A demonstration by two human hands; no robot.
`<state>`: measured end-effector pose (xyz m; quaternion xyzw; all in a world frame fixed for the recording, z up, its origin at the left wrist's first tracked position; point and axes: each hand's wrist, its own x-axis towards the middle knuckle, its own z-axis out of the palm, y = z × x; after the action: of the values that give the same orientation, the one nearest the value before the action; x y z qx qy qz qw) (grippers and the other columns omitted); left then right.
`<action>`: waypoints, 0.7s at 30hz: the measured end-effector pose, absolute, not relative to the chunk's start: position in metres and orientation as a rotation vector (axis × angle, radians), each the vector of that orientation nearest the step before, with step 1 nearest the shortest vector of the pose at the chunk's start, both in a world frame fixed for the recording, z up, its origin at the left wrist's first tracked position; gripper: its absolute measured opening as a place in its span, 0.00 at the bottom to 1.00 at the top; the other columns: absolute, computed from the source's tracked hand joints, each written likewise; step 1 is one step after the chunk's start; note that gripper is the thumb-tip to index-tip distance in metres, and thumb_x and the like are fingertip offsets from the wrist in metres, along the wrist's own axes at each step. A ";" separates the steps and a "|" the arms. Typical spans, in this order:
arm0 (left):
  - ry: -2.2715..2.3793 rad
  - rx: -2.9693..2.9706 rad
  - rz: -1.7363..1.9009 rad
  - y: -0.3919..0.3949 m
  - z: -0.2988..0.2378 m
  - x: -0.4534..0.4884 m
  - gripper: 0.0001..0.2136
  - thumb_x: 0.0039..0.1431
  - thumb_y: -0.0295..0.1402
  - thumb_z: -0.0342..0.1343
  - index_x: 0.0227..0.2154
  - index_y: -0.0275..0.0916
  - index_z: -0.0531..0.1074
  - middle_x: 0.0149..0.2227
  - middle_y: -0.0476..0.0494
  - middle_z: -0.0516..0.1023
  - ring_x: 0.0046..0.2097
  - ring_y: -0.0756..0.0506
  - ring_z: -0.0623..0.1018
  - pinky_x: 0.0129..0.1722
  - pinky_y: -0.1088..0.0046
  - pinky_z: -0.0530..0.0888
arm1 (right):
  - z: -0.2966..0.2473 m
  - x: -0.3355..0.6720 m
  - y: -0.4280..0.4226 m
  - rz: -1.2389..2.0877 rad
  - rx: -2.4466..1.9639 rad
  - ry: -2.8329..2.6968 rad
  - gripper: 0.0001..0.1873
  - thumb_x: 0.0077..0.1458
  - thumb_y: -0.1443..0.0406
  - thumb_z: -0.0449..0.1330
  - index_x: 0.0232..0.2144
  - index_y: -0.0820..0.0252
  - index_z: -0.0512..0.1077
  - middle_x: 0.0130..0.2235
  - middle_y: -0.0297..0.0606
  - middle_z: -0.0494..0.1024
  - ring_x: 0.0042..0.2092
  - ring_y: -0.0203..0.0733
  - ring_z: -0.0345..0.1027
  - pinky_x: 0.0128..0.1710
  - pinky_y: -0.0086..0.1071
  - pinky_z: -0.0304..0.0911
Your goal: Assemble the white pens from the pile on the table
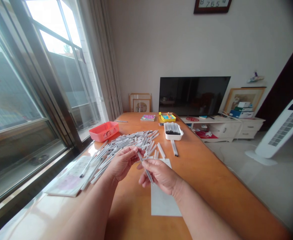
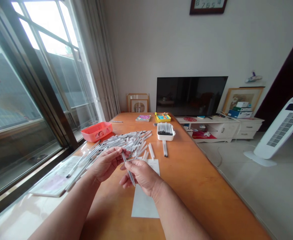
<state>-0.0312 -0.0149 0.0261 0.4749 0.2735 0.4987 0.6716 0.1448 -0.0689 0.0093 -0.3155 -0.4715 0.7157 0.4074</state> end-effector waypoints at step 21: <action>1.202 2.176 0.951 -0.009 -0.014 0.019 0.08 0.59 0.35 0.57 0.37 0.43 0.80 0.36 0.43 0.81 0.38 0.43 0.77 0.40 0.68 0.70 | 0.006 0.217 -0.023 1.156 -0.996 -0.450 0.14 0.42 0.60 0.72 0.30 0.61 0.76 0.25 0.33 0.75 0.23 0.30 0.63 0.20 0.23 0.53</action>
<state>0.0191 -0.0094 -0.0139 0.7941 0.4386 0.3471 0.2379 0.2167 -0.0231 0.0061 -0.4471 -0.2022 0.5190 0.6999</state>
